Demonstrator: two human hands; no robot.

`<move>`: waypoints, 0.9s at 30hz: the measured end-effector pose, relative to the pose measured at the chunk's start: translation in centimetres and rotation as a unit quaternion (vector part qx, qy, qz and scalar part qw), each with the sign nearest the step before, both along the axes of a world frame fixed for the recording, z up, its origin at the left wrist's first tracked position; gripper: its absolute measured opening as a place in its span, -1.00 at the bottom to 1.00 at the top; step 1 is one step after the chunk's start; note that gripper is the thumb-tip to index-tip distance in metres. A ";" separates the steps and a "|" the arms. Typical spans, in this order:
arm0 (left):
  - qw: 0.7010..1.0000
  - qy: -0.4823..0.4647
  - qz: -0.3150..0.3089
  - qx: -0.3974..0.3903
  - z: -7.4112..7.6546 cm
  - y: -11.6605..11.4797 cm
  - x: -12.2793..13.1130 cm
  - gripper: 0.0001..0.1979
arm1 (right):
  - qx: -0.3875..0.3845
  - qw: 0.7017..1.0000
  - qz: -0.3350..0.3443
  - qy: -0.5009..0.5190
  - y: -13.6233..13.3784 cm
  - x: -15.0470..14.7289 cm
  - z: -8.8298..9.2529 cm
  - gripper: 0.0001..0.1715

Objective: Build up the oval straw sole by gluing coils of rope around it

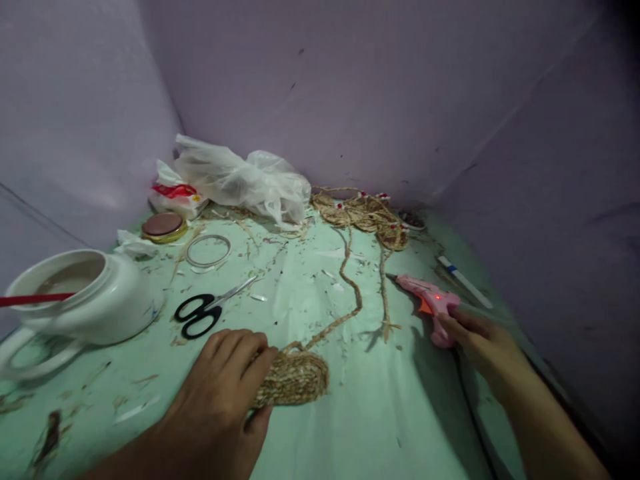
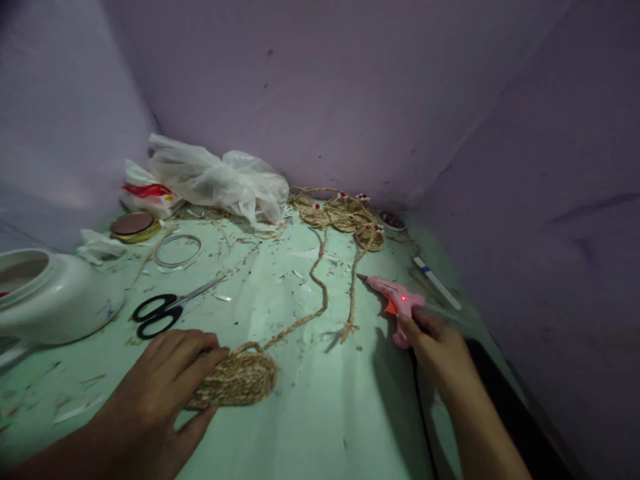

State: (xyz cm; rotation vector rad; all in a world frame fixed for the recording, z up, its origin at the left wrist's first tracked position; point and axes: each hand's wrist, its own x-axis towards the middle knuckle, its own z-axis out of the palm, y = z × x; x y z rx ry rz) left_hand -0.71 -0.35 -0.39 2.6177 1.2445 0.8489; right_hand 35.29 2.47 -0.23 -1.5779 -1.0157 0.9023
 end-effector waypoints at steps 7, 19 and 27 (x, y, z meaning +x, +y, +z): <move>0.998 0.053 0.013 -0.030 1.1 0.0 0.0 -0.60 | 0.188 0.863 0.303 -0.358 -0.1 -8.3 3.9 -0.63; 0.981 0.162 -0.018 -0.106 2.0 -0.1 -0.8 -0.68 | 0.175 0.730 0.482 -0.452 2.3 -12.3 -0.2 -0.73; 0.972 0.189 -0.027 -0.140 1.6 0.2 -0.8 -0.65 | 0.138 0.767 0.413 -0.472 1.1 -13.2 -0.2 -0.72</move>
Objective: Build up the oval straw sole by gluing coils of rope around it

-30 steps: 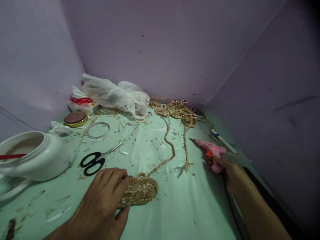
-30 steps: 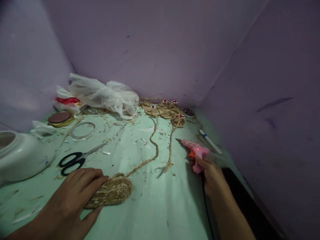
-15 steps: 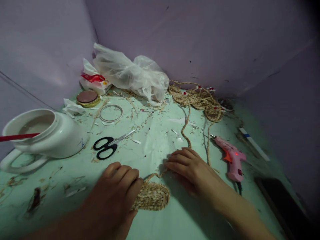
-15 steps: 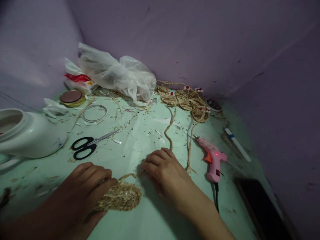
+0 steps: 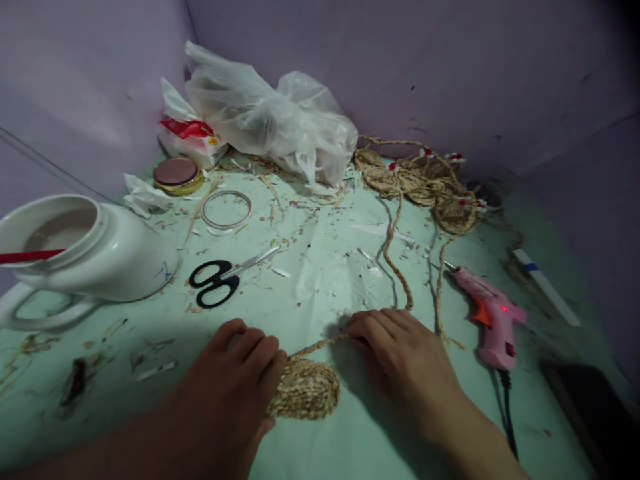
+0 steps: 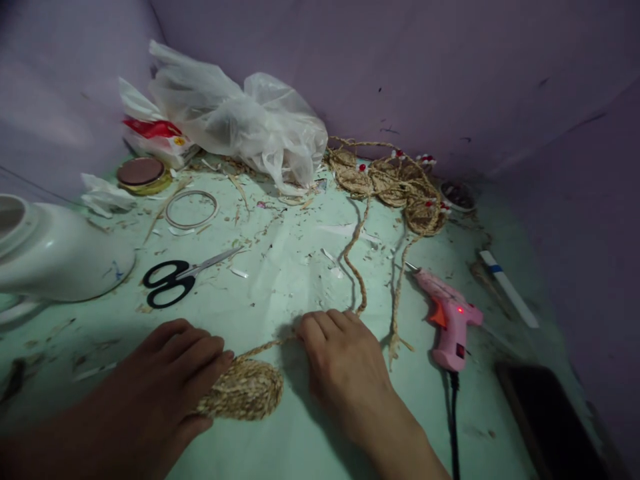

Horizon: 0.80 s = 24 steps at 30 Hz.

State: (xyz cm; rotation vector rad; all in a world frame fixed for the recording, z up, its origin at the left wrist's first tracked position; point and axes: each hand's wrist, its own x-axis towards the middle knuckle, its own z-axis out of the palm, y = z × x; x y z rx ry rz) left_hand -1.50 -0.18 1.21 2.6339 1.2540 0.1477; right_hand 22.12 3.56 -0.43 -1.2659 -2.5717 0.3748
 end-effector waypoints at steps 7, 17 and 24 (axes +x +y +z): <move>0.990 0.060 0.037 -0.124 1.9 0.3 0.7 -0.68 | -0.129 0.990 -0.008 0.055 0.4 -0.3 1.9 -0.70; 0.992 0.061 0.030 -0.107 1.8 -0.3 0.3 -0.70 | -0.113 0.993 0.024 0.012 1.3 0.1 1.9 -0.74; 0.996 0.034 0.025 -0.075 1.1 -0.6 0.1 -0.68 | -0.156 0.987 -0.016 0.043 -0.4 0.1 0.5 -0.70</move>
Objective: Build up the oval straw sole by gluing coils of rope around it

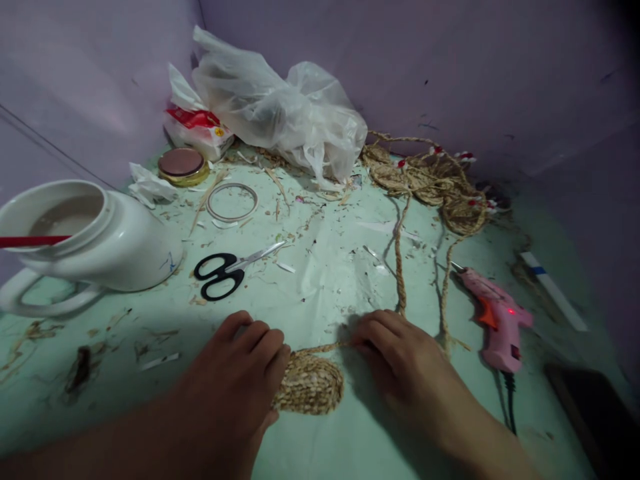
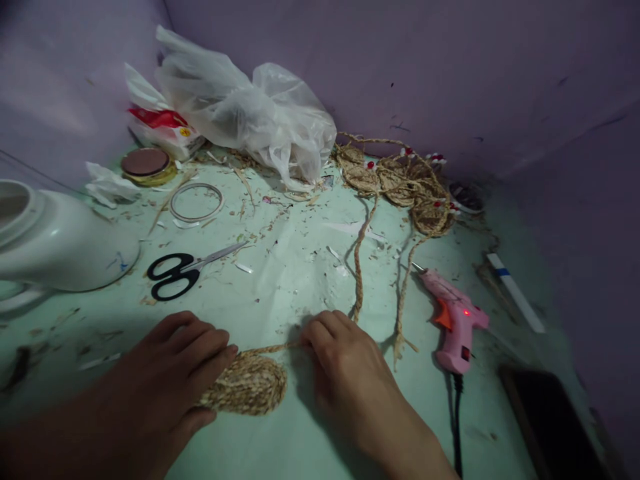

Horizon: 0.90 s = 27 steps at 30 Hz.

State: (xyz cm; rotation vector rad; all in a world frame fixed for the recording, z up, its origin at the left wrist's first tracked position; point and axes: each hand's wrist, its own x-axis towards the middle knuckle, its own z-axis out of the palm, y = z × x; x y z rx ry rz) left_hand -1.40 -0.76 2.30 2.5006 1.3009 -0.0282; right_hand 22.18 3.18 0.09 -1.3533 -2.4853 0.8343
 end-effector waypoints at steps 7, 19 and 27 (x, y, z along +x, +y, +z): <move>1.000 -0.003 0.013 0.002 0.2 0.1 0.2 -0.64 | 0.060 0.998 0.017 0.025 -1.4 0.3 -1.0 -0.36; 1.000 0.013 0.009 -0.005 0.4 0.2 0.4 -0.63 | 0.031 0.999 0.004 -0.015 -0.5 -0.6 0.4 -0.65; 0.999 -0.011 0.011 -0.029 0.1 0.2 0.3 -0.83 | -0.077 0.992 0.028 -0.100 2.6 -1.5 2.1 -0.67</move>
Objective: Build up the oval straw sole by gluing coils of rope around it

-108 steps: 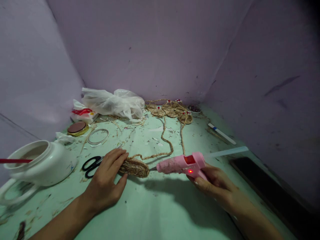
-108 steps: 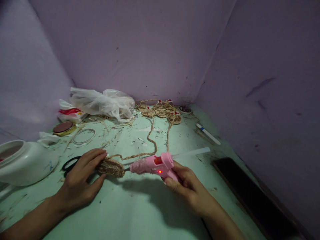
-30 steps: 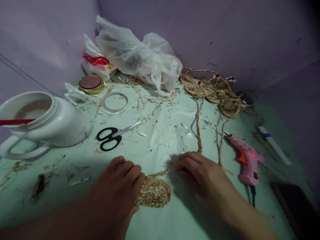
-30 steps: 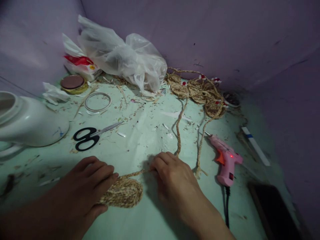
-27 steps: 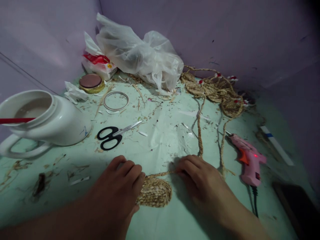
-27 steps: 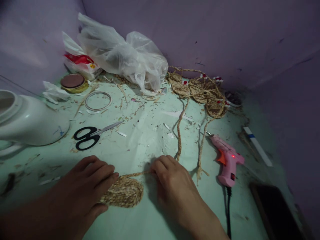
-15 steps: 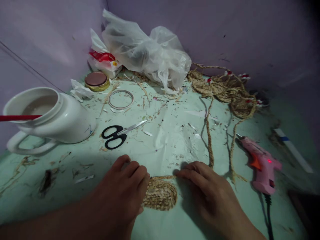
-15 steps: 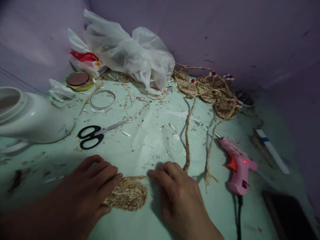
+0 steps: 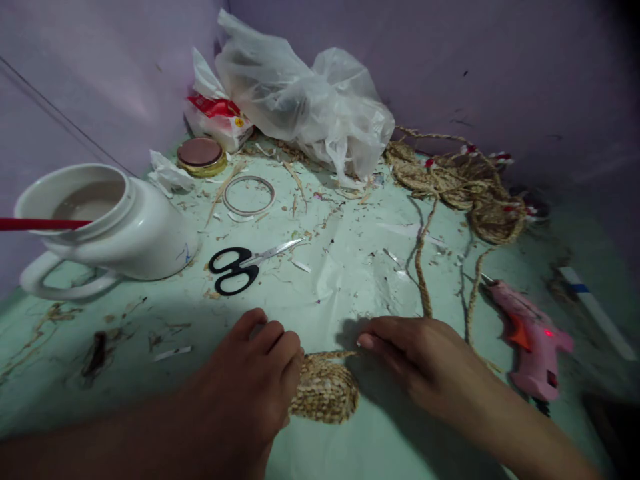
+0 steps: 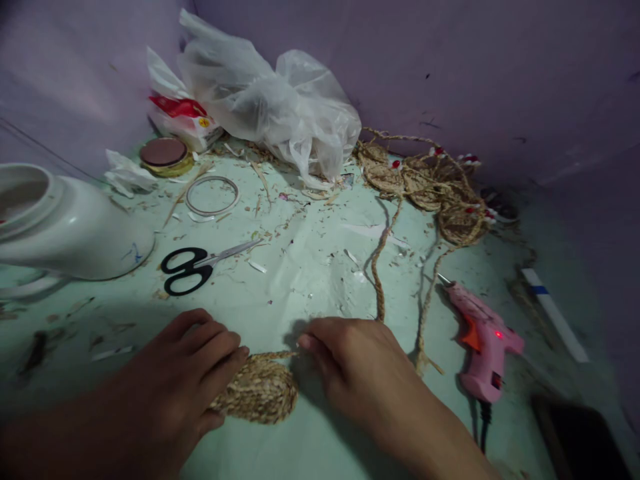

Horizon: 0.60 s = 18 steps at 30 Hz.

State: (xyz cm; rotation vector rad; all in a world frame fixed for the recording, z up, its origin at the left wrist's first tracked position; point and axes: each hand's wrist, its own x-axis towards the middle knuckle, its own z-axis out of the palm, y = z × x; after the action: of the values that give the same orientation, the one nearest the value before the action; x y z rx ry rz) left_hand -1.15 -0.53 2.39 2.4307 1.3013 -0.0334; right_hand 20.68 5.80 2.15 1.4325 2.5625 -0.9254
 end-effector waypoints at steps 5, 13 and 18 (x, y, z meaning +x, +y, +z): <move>1.000 -0.018 0.005 -0.020 -0.4 0.3 0.0 -0.81 | -0.176 0.984 -0.013 0.033 1.6 -0.2 -0.3 -0.73; 0.998 -0.031 0.002 0.046 -3.2 0.4 0.1 -0.78 | -0.307 0.951 -0.031 0.031 2.8 -0.9 -0.1 -0.77; 0.997 -0.044 0.043 0.051 -3.5 0.3 0.3 -0.76 | -0.254 0.967 -0.028 -0.017 2.9 -1.7 -0.3 -0.66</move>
State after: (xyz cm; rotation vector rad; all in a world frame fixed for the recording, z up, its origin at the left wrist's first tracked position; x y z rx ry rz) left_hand -0.81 -0.23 -1.10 2.4258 1.3983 0.1662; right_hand 18.96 8.70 1.86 1.3475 2.0473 -1.4164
